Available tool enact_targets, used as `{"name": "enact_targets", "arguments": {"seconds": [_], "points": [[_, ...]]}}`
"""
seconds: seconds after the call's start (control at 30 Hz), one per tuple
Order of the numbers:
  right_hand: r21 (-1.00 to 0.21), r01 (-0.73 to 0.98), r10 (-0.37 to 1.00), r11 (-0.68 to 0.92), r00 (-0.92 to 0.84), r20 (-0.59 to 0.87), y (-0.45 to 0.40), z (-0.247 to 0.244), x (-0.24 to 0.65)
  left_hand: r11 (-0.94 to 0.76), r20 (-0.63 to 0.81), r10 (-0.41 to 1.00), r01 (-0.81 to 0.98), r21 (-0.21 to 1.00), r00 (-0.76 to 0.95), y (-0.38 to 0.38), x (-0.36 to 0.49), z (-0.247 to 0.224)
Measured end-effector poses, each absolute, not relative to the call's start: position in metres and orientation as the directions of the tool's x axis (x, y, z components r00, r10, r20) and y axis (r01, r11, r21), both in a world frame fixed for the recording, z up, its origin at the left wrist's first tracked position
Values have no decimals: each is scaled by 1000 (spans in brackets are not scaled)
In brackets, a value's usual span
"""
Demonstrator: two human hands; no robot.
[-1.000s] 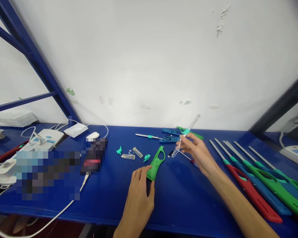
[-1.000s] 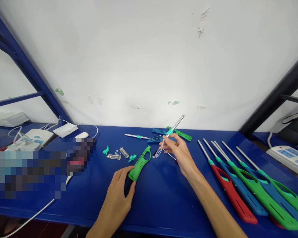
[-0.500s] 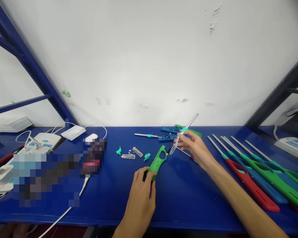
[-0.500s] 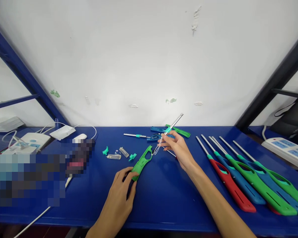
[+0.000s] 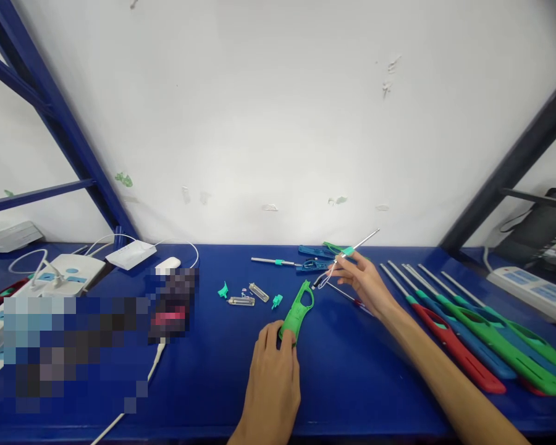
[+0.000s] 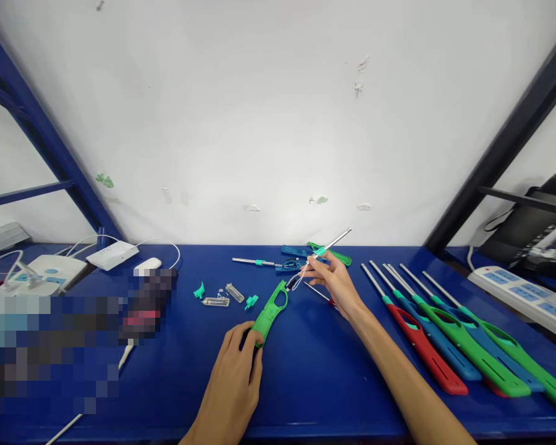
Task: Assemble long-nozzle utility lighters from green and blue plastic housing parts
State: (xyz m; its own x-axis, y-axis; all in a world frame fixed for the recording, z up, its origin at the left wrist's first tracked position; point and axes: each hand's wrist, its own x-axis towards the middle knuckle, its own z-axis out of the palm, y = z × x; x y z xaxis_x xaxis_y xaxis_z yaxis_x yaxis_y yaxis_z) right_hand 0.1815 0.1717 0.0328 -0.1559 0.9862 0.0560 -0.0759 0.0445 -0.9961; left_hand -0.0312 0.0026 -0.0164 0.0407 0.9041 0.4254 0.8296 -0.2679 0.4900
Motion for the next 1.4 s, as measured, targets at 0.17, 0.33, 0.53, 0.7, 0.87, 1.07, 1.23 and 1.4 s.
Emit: {"name": "enact_targets", "arguments": {"seconds": [0.17, 0.33, 0.53, 0.7, 0.87, 1.07, 1.23, 1.4], "points": [[-995, -79, 987, 59, -144, 70, 168, 35, 182, -217, 377, 925, 867, 449, 36, 3, -28, -14], [-993, -88, 977, 82, -190, 98, 160, 39, 178, -210, 324, 944, 860, 464, 56, 3, -26, -9], [-986, -112, 973, 123, -184, 142, 150, 42, 168, -260, 359, 930, 835, 484, 81, 3, -26, -8], [-986, -122, 973, 113, -189, 135, 145, 42, 165, -225, 316, 947, 832, 506, 64, 1, -22, -2], [-988, -132, 972, 80, -210, 107, 144, 42, 165, -198, 258, 963, 848, 491, 76, -4, -37, 11], [-988, -148, 961, 54, -259, 92, 138, 44, 161, -183, 185, 976, 885, 428, 112, -17, -83, 38], [-989, -151, 948, 5, -313, 52, 132, 45, 156, -185, 175, 977, 895, 406, 122, -18, -91, 50], [-981, -179, 913, -74, -408, 6, 126, 43, 150, -282, 315, 941, 795, 538, 121, -1, -77, 35]]}}
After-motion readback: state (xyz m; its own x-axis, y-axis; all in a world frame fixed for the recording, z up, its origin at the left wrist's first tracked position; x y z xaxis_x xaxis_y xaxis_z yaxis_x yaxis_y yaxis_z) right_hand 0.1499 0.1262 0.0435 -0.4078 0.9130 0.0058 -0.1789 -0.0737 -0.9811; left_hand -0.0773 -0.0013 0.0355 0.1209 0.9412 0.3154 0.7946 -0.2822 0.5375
